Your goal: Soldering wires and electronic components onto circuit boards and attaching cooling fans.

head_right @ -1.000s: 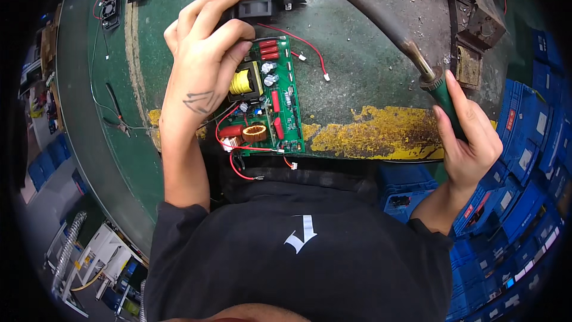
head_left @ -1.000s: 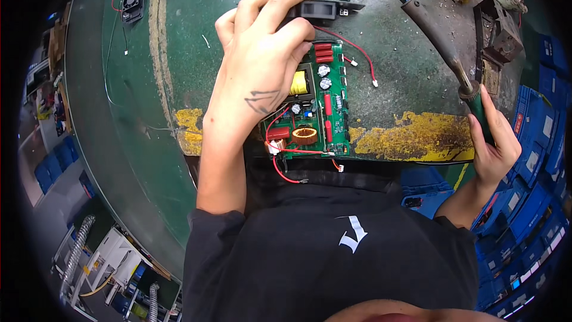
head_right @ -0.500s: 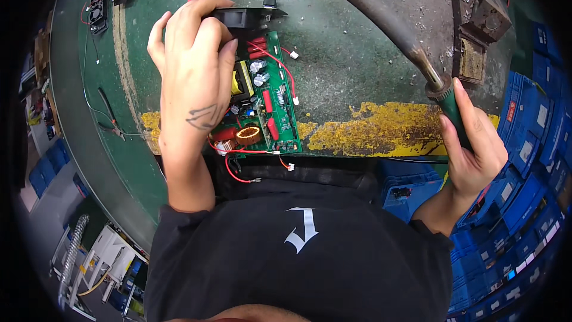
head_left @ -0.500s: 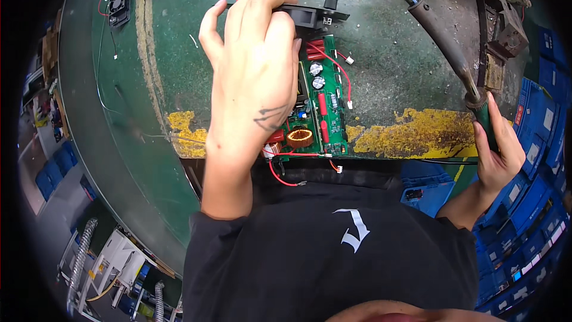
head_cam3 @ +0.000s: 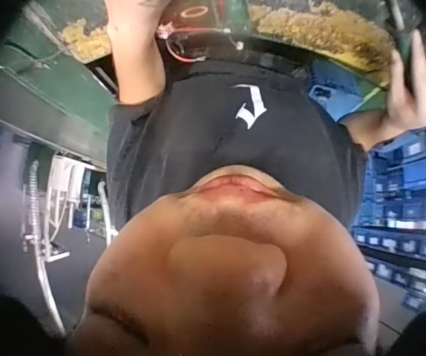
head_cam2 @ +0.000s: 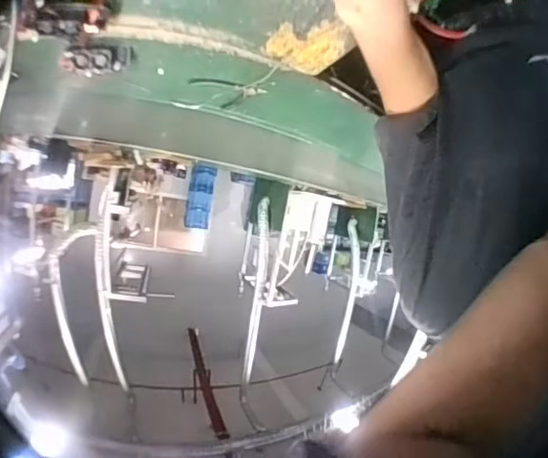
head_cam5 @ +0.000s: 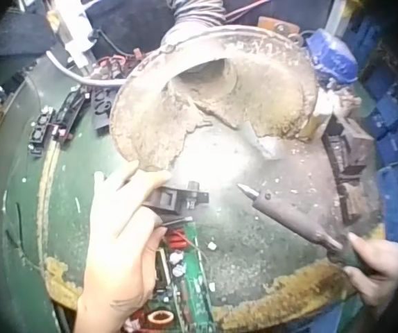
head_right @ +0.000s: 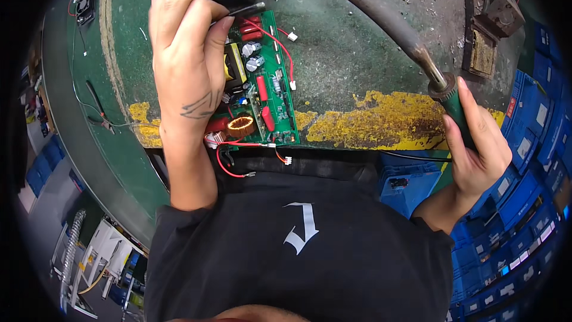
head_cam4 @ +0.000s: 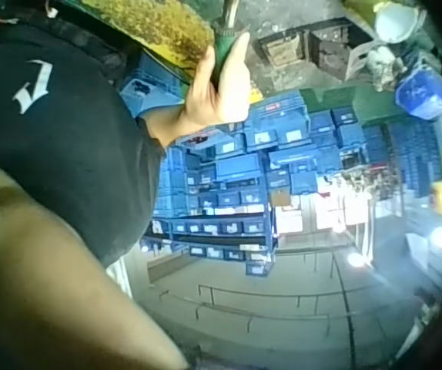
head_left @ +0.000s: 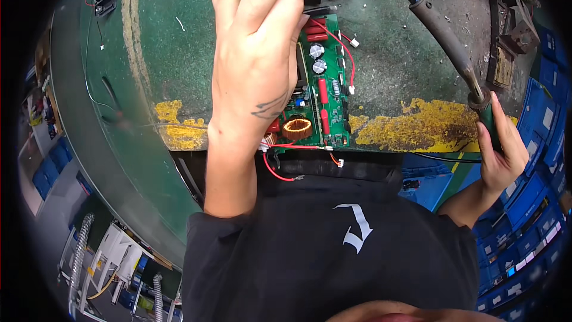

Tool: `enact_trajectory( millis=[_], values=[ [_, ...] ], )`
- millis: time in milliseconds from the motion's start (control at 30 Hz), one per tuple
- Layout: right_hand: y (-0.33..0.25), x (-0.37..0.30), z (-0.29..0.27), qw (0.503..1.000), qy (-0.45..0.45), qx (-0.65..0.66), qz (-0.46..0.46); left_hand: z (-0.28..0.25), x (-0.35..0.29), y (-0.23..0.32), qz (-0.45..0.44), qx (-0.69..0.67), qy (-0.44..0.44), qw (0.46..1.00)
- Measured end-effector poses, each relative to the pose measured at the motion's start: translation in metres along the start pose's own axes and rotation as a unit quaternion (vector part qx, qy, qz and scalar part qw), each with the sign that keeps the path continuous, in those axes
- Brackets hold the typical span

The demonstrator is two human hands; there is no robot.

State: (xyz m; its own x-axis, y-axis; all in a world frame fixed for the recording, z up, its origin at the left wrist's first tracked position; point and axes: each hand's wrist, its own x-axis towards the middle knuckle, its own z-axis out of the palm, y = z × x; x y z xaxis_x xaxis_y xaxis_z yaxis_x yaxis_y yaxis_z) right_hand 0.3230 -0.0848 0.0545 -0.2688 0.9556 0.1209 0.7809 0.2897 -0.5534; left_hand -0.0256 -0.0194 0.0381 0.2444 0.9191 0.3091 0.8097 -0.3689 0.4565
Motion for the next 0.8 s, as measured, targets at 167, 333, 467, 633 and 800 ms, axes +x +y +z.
enact_trajectory(
  millis=[167,333,467,633,800],
  values=[
    [-0.002,-0.003,-0.002,1.0,0.001,-0.011,0.01,0.003,0.004,-0.003,0.025,-0.028,0.02,0.999],
    [-0.005,-0.006,-0.001,1.0,0.014,-0.009,0.007,0.007,0.007,-0.018,0.197,-0.079,0.116,0.97],
    [-0.008,-0.01,-0.002,1.0,0.021,-0.011,0.007,-0.001,0.009,-0.012,-0.135,-0.245,-0.016,0.96],
    [-0.011,-0.015,-0.005,1.0,0.013,-0.007,0.018,0.006,0.032,-0.011,0.059,-0.273,0.115,0.953],
    [-0.01,-0.014,-0.004,1.0,0.023,-0.01,0.012,-0.005,0.021,0.0,-0.005,-0.097,-0.082,0.992]
  ],
)
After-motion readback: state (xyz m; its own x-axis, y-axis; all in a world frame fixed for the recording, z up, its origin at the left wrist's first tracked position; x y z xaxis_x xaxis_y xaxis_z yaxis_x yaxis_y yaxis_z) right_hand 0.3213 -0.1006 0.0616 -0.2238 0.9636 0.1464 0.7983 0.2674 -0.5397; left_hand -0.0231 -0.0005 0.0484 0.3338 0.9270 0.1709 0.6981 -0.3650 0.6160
